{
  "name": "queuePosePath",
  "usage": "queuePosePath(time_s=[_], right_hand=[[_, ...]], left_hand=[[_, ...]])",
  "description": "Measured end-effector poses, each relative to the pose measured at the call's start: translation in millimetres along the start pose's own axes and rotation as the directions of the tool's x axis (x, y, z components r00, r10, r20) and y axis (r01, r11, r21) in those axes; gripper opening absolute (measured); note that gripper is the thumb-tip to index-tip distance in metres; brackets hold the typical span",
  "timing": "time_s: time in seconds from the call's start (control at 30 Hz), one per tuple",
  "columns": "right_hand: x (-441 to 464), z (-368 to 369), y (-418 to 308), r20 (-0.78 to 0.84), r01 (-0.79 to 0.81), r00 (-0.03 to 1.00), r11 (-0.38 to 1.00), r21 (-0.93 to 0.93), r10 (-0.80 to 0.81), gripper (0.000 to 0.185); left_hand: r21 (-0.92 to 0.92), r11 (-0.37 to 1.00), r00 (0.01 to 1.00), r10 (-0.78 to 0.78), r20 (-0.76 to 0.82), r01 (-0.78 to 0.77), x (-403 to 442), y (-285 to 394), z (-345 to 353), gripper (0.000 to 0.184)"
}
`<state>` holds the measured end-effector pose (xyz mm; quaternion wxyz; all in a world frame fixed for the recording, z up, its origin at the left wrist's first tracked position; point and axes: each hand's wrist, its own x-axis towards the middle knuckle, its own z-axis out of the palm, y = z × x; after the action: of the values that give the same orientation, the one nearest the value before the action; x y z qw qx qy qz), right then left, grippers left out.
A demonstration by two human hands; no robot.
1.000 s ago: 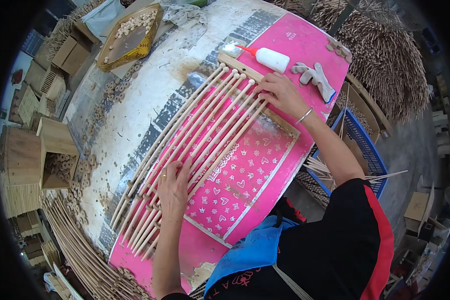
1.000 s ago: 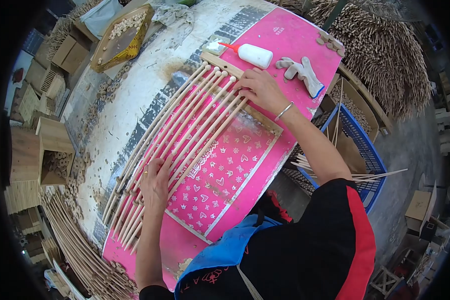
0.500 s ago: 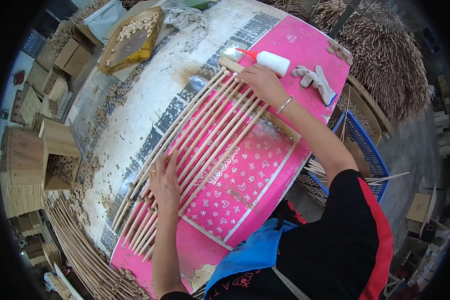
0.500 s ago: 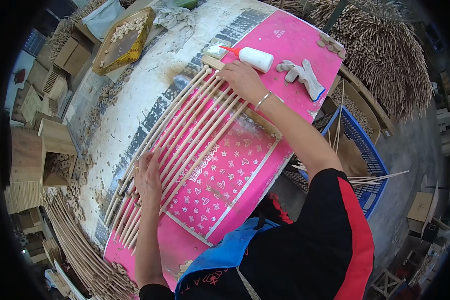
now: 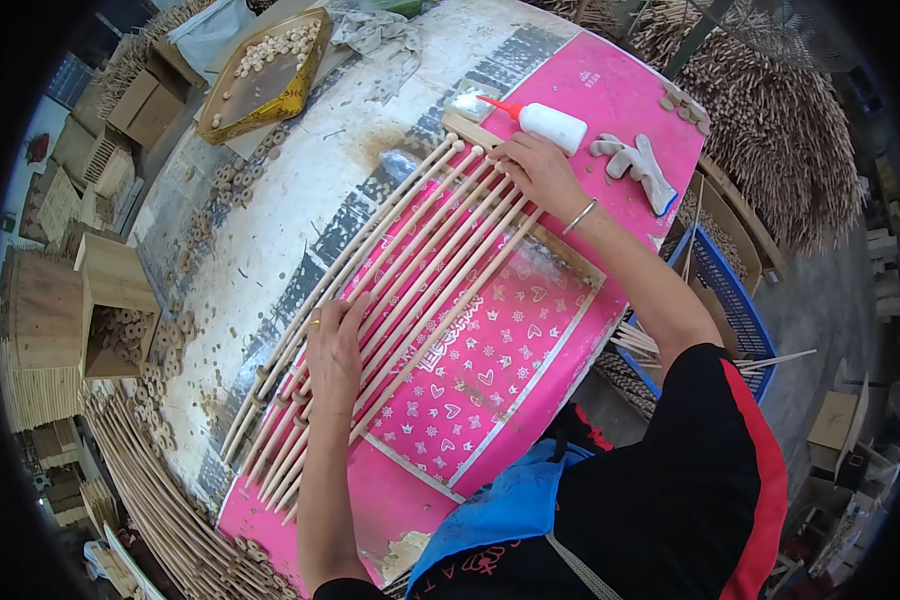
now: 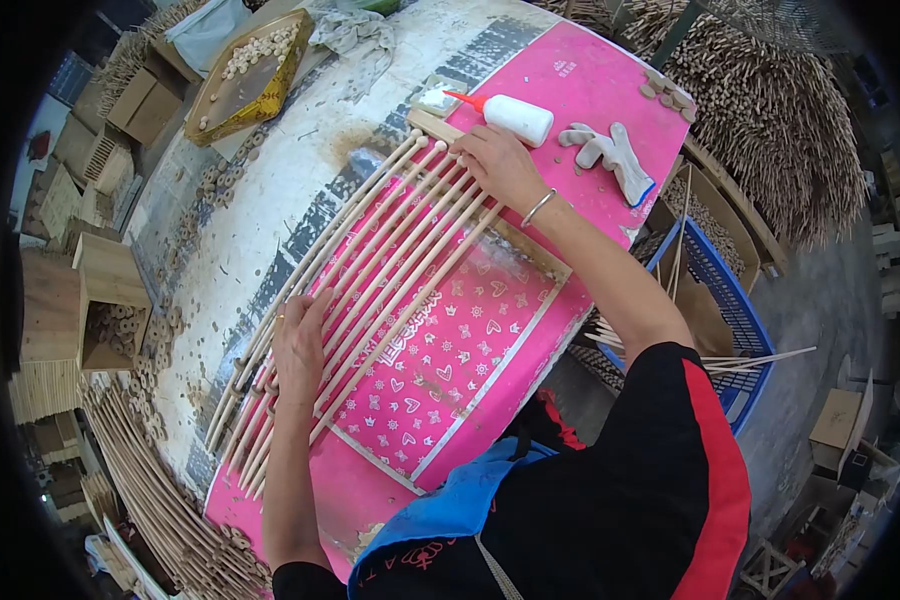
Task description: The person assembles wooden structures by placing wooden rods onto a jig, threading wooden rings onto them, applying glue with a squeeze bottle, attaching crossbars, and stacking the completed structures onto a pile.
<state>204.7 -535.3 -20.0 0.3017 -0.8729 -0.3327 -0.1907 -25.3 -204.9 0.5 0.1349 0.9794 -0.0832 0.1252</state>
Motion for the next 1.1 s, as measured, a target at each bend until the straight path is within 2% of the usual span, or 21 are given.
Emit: queuePosePath(time_s=[0.13, 0.23, 0.3, 0.33, 0.4, 0.43, 0.47, 0.53, 0.73, 0.8, 0.83, 0.9, 0.93, 1.0, 1.03, 1.07, 1.1], right_hand=[[5.1, -9.8, -0.6, -0.044, -0.020, 0.999, 1.000, -0.009, 0.020, 0.012], [12.0, -13.2, 5.6, -0.040, -0.110, 0.993, 0.992, -0.058, 0.108, 0.017], [19.6, -4.1, 7.1, 0.039, 0.044, 0.998, 0.999, 0.015, -0.044, 0.025], [25.3, 2.6, 4.3, 0.037, 0.041, 0.998, 0.999, 0.010, -0.042, 0.025], [36.8, 24.9, -2.7, 0.027, 0.254, 0.967, 0.966, -0.056, -0.252, 0.031], [41.9, 32.7, -3.0, 0.148, 0.241, 0.963, 0.966, -0.095, -0.226, 0.036], [42.4, 34.6, -1.2, 0.146, 0.238, 0.964, 0.967, -0.087, -0.224, 0.036], [46.7, 33.0, 2.9, 0.245, 0.301, 0.935, 0.937, -0.175, -0.255, 0.037], [47.4, 21.0, 13.9, 0.272, 0.310, 0.932, 0.915, -0.258, -0.239, 0.033], [46.6, 18.7, 17.0, 0.135, 0.190, 0.975, 0.975, -0.118, -0.174, 0.031], [48.7, 10.4, 16.8, 0.140, 0.201, 0.973, 0.973, -0.111, -0.185, 0.031], [43.9, -17.3, 24.7, -0.074, 0.049, 0.994, 0.952, -0.303, -0.074, 0.035], [36.2, -26.6, 34.2, -0.070, 0.053, 0.994, 0.951, -0.304, -0.078, 0.035], [25.2, -40.7, 52.1, -0.149, -0.153, 0.984, 0.908, -0.389, 0.102, 0.049], [21.7, -44.8, 54.3, -0.149, -0.145, 0.984, 0.911, -0.387, 0.093, 0.049], [15.3, -49.2, 56.2, -0.075, -0.254, 0.967, 0.916, -0.312, 0.243, 0.057], [11.8, -52.6, 57.4, 0.009, -0.370, 0.923, 0.895, -0.248, 0.384, 0.066]], left_hand=[[-0.045, 0.998, 0.999, -0.044, -0.016, 0.044, 0.3, 1.1, 0.2, 0.042], [0.001, 0.999, 0.993, -0.044, -0.108, 0.044, 4.2, -2.1, -2.9, 0.045], [0.142, 0.985, 0.986, -0.074, -0.149, 0.095, 12.7, -3.7, -2.2, 0.049], [0.140, 0.986, 0.986, -0.069, -0.150, 0.090, 15.2, -4.4, 1.1, 0.049], [0.194, 0.965, 0.982, -0.162, -0.099, 0.179, 18.0, -6.4, 7.4, 0.051], [0.199, 0.964, 0.983, -0.160, -0.094, 0.176, 18.7, -6.5, 7.6, 0.051], [0.227, 0.959, 0.983, -0.151, -0.101, 0.171, 19.0, -5.9, 7.4, 0.051], [0.258, 0.950, 0.982, -0.149, -0.114, 0.174, 18.7, -8.7, 5.1, 0.051], [0.203, 0.960, 0.981, -0.192, -0.013, 0.190, 9.1, -17.5, 6.1, 0.051], [0.202, 0.956, 0.975, -0.220, 0.012, 0.213, 6.1, -22.0, 10.1, 0.050], [0.203, 0.953, 0.973, -0.232, 0.007, 0.226, 5.2, -24.2, 8.5, 0.050], [0.232, 0.951, 0.978, -0.191, -0.080, 0.205, 9.4, -31.0, 6.1, 0.053], [0.229, 0.951, 0.977, -0.195, -0.081, 0.209, 14.6, -38.3, 6.5, 0.053], [0.298, 0.913, 0.956, -0.238, -0.169, 0.280, 26.4, -60.6, 6.1, 0.063], [0.324, 0.899, 0.953, -0.250, -0.172, 0.294, 29.4, -69.9, 11.0, 0.062], [0.325, 0.898, 0.951, -0.250, -0.180, 0.297, 27.7, -76.3, 14.4, 0.062], [0.249, 0.912, 0.946, -0.313, -0.089, 0.325, 29.2, -77.7, 16.1, 0.062]])
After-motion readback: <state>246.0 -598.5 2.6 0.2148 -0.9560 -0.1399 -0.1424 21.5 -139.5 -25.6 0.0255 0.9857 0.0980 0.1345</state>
